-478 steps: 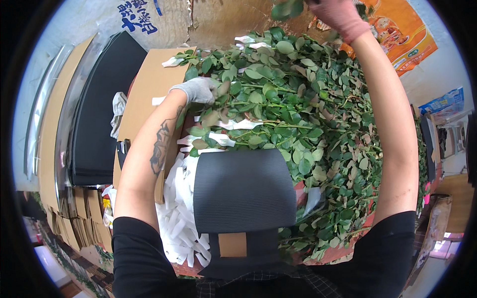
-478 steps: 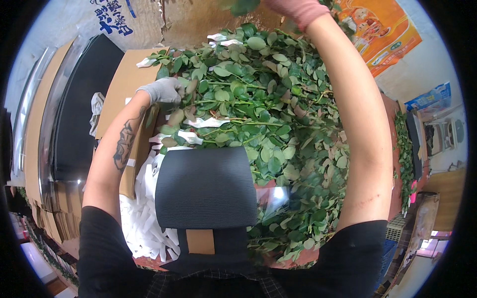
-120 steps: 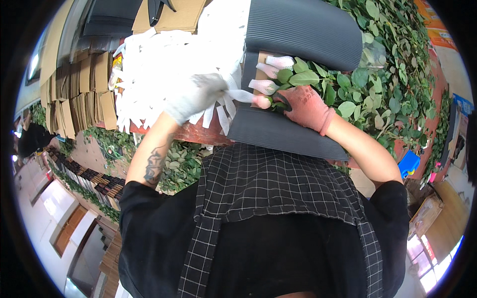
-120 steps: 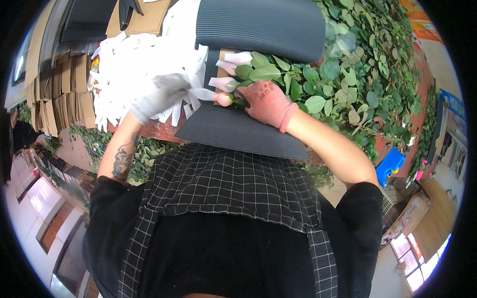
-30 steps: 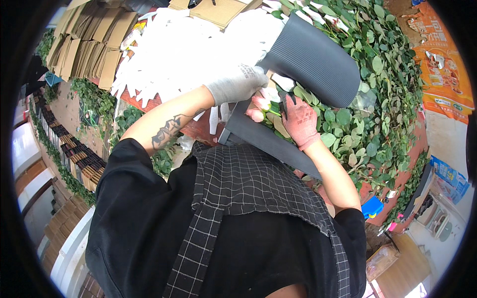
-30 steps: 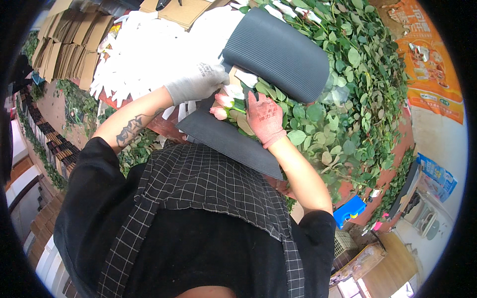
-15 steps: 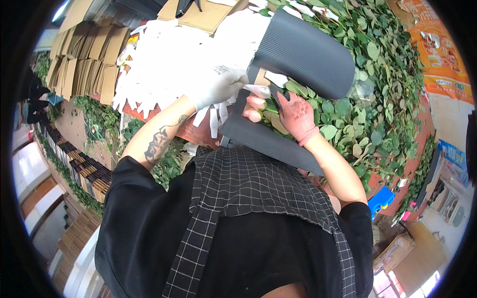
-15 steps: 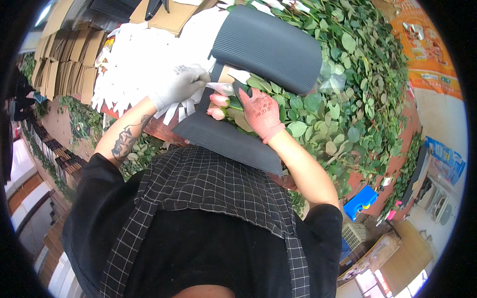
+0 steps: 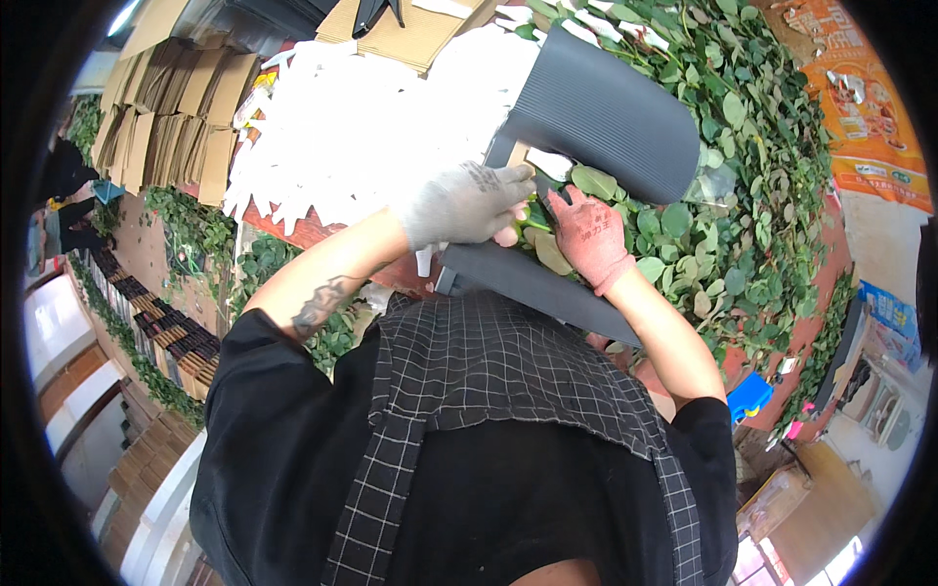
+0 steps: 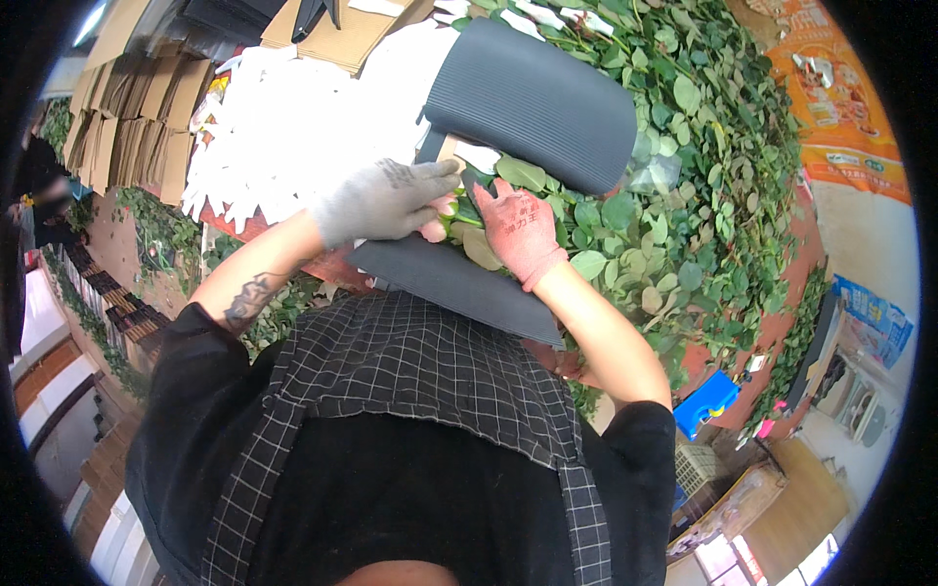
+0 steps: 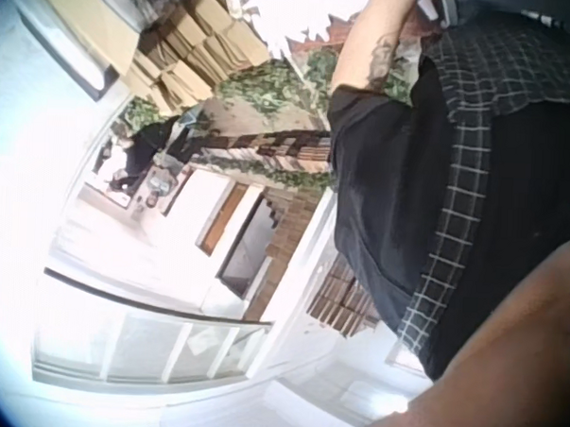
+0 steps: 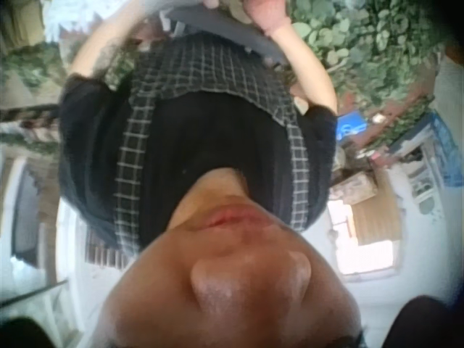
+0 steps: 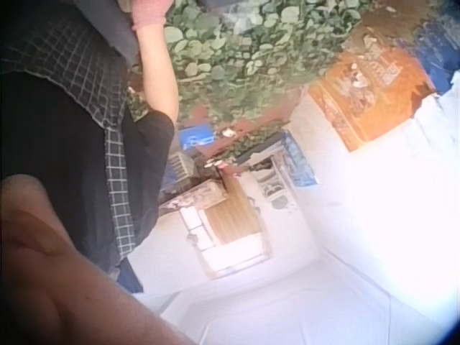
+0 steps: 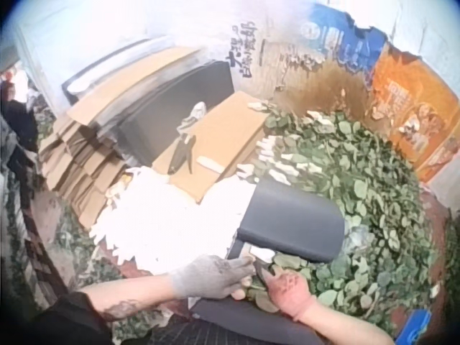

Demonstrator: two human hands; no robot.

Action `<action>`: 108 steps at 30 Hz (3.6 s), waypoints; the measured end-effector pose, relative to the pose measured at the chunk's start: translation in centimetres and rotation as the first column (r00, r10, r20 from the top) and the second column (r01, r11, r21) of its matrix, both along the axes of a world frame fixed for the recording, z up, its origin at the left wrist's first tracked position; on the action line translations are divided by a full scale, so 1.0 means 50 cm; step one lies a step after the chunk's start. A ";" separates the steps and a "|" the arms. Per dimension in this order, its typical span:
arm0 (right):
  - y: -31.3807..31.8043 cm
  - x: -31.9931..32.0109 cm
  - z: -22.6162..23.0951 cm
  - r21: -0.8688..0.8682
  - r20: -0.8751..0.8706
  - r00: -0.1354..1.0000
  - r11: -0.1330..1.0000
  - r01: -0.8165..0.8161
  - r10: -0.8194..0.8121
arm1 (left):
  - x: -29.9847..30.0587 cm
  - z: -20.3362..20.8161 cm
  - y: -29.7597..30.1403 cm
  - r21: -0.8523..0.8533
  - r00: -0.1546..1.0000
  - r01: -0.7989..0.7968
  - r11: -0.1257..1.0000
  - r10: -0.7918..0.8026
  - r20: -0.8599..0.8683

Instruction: The person places bundles of roses into protective sleeves and black packaging foam, using a mechanical device on a table to secure the wrap.

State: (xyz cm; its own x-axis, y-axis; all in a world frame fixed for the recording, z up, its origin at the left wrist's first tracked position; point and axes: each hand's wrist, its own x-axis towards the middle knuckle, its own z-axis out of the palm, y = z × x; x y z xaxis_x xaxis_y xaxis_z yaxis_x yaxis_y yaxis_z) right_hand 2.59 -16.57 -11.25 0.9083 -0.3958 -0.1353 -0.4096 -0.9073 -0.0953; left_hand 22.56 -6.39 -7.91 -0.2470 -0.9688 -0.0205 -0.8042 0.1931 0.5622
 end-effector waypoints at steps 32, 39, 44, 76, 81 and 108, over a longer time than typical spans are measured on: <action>-0.026 0.046 0.003 -0.044 0.073 0.996 0.998 0.052 -0.049 | 0.033 -0.116 -0.036 0.073 0.814 -0.395 0.916 0.386 -0.433; -0.036 0.035 -0.027 -0.045 0.083 0.987 0.989 0.139 -0.135 | 0.044 -0.168 -0.064 0.049 0.911 -0.296 0.954 0.297 -0.287; -0.044 0.031 -0.029 0.014 0.084 0.990 0.993 0.116 -0.117 | 0.051 -0.115 -0.053 0.057 0.902 -0.332 0.942 0.334 -0.275; -0.035 0.022 0.042 -0.063 -0.106 0.991 0.994 -0.084 0.077 | -0.020 0.002 -0.045 0.211 0.993 -0.033 0.977 0.008 0.120; -0.217 0.064 0.250 -0.036 0.734 0.677 0.993 0.113 -0.050 | -0.011 -0.032 -0.024 0.163 0.994 -0.031 0.986 0.013 0.111; -0.468 -0.139 0.364 0.089 0.730 0.575 0.886 0.456 -0.369 | -0.079 0.224 -0.275 -0.098 0.896 0.060 0.993 -0.097 -0.433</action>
State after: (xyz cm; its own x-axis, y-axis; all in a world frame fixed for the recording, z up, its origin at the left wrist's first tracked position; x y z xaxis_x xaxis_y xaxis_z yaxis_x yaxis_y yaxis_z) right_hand -4.34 -39.97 6.96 0.4341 -0.7239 0.5362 -0.5844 -0.6792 -0.4440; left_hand 18.59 -20.15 3.31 -0.2886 -0.9397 0.1836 -0.4619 0.3046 0.8330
